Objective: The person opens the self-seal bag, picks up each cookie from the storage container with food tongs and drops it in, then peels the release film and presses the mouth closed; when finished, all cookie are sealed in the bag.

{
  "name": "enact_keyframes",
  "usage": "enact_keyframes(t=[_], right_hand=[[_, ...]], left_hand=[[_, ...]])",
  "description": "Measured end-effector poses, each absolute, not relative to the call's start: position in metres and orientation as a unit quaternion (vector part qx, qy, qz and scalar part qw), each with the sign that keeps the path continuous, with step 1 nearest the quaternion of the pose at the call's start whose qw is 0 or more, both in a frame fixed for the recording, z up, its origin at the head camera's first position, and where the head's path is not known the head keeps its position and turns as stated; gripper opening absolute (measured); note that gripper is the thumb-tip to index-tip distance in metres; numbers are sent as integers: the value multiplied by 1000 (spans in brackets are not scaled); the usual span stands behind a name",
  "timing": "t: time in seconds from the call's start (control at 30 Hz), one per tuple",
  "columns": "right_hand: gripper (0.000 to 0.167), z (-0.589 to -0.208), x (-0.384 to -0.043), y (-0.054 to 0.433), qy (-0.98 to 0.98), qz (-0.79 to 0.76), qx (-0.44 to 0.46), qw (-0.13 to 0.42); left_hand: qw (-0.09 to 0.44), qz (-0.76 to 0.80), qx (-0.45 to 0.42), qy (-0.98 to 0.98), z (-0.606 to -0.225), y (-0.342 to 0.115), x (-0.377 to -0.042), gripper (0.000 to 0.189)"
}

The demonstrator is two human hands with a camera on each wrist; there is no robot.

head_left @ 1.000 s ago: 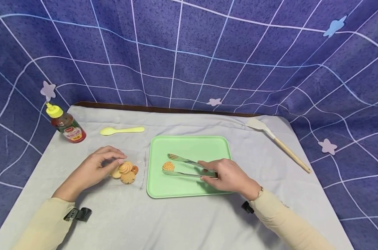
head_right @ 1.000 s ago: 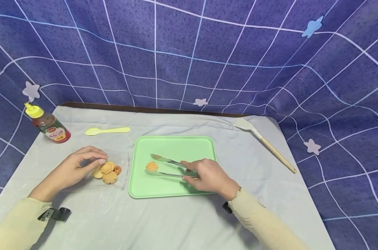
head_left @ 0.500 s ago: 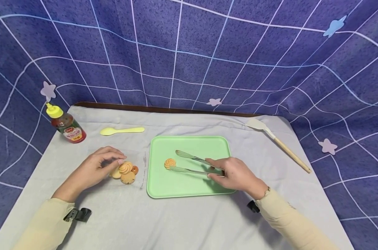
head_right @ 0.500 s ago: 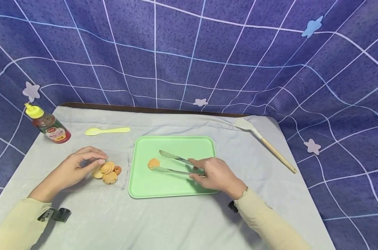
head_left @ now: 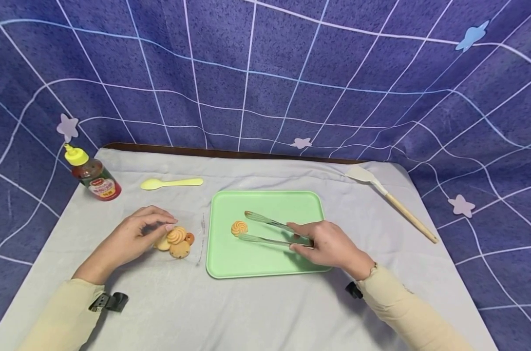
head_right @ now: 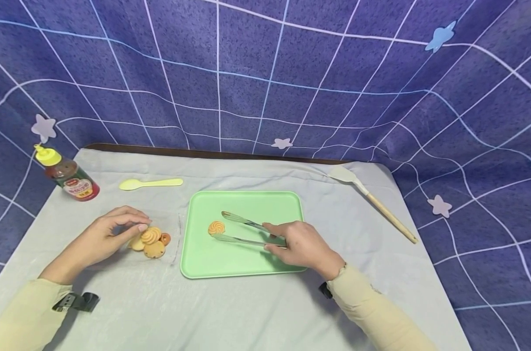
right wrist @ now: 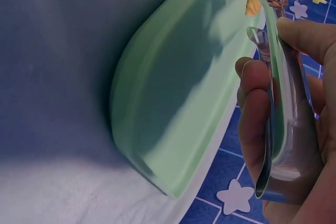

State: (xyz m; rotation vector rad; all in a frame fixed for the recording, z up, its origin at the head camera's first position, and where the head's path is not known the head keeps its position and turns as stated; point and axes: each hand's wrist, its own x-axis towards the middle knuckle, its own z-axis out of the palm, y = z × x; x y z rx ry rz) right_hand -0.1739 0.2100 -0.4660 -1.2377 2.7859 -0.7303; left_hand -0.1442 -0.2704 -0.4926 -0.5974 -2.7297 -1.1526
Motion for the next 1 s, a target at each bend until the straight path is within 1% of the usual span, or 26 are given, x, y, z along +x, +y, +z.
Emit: enact_keyframes(t=[0.47, 0.73, 1.0], right_hand=[[45, -471, -174, 204, 883, -229, -410, 13], [44, -468, -172, 202, 881, -216, -420, 6], [43, -468, -172, 201, 880, -228, -416, 14]], left_hand=[[42, -382, -163, -908, -494, -270, -142, 12], [63, -380, -194, -902, -494, -271, -144, 11], [59, -383, -191, -902, -492, -271, -144, 11]])
